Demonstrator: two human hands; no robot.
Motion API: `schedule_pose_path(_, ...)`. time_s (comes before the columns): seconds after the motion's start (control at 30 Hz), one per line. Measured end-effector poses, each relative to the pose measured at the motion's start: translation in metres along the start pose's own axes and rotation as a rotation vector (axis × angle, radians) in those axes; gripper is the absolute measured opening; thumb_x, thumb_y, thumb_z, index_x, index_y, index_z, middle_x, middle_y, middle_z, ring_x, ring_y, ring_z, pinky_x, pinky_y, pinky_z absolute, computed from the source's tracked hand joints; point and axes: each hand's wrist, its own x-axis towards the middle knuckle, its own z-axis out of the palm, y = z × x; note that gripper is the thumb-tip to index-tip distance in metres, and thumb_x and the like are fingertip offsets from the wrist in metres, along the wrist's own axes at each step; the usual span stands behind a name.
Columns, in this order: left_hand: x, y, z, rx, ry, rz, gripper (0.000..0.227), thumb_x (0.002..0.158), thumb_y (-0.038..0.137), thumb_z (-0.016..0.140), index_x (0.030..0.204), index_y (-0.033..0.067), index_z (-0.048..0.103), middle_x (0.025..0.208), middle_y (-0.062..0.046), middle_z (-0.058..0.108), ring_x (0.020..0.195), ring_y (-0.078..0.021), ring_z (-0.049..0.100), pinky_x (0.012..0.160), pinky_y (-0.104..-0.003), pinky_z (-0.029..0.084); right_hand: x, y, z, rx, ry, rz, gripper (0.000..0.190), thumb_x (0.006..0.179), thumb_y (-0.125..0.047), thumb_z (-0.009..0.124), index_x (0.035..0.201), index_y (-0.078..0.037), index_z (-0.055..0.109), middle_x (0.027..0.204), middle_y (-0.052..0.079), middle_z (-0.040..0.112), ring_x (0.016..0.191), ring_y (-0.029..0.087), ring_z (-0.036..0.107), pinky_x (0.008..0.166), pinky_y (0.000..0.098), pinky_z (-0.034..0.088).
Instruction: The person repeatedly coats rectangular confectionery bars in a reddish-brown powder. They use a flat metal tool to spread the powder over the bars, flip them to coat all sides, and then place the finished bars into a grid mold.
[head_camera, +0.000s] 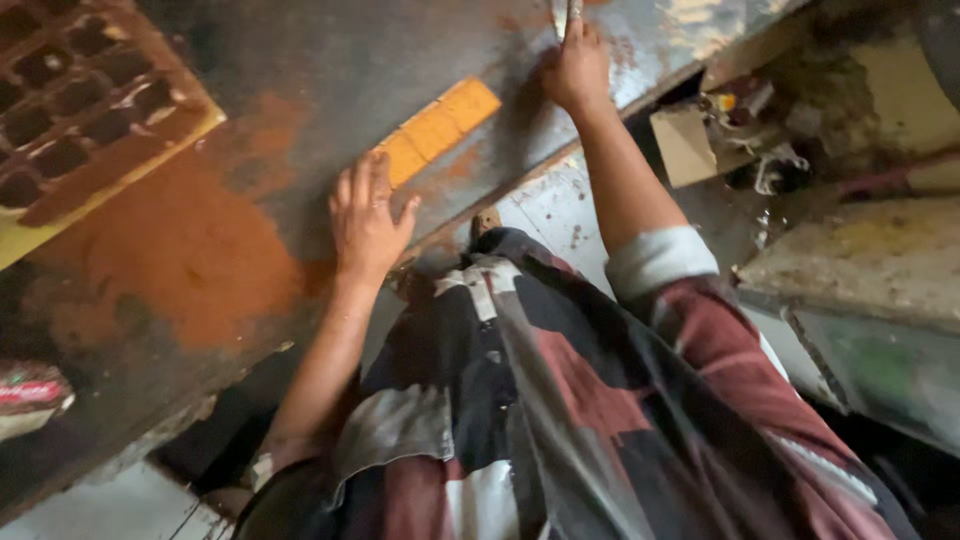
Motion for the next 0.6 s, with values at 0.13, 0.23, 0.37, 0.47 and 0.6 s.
schedule_pose_path(0.13,0.003,0.048,0.001,0.154,-0.137,-0.031,0.109,0.072,0.044,0.085,0.161,0.0157,0.029,0.149,-0.026,0.044,0.138,-0.0470,0.039,0.111,-0.061,0.030,0.003,0.011,0.003,-0.116,-0.105,0.087,0.082,0.088,-0.015,0.065,0.159,-0.012,0.023,0.131,0.025,0.057,0.116,0.045,0.057,0.095,0.0549,0.048)
schedule_pose_path(0.23,0.010,0.066,0.008,0.131,-0.093,-0.060,0.112,0.079,0.049,0.084,0.165,0.0166,0.020,0.156,-0.028,0.037,0.140,-0.0518,0.033,0.112,-0.063,0.027,0.010,0.009,0.002,-0.177,-0.134,-0.019,0.081,0.094,-0.008,0.059,0.164,-0.020,0.020,0.130,0.025,0.057,0.116,0.044,0.059,0.092,0.0538,0.051)
schedule_pose_path(0.37,0.028,0.086,0.025,0.158,-0.137,-0.114,0.111,0.080,0.048,0.083,0.165,0.0151,0.020,0.160,-0.027,0.034,0.144,-0.0496,0.032,0.115,-0.064,0.026,0.013,0.022,-0.009,0.000,-0.197,-0.014,0.083,0.096,-0.009,0.057,0.168,-0.019,0.016,0.127,0.026,0.060,0.107,0.045,0.065,0.088,0.0532,0.055)
schedule_pose_path(0.47,0.037,0.103,0.039,0.137,-0.073,-0.148,0.108,0.081,0.044,0.082,0.165,0.0132,0.022,0.159,-0.028,0.036,0.146,-0.0488,0.032,0.116,-0.063,0.027,0.018,0.035,-0.010,0.180,-0.195,0.094,0.090,0.084,-0.011,0.062,0.162,-0.014,0.017,0.122,0.024,0.063,0.096,0.046,0.067,0.083,0.0569,0.054)
schedule_pose_path(0.6,0.054,0.129,0.061,0.128,-0.010,-0.200,0.103,0.083,0.040,0.082,0.164,0.0108,0.027,0.158,-0.026,0.039,0.145,-0.0485,0.033,0.116,-0.063,0.027,0.032,0.043,-0.005,0.279,-0.201,0.137,0.071,0.089,-0.018,0.066,0.154,-0.017,0.037,0.122,0.022,0.068,0.108,0.043,0.069,0.094,0.0543,0.054)
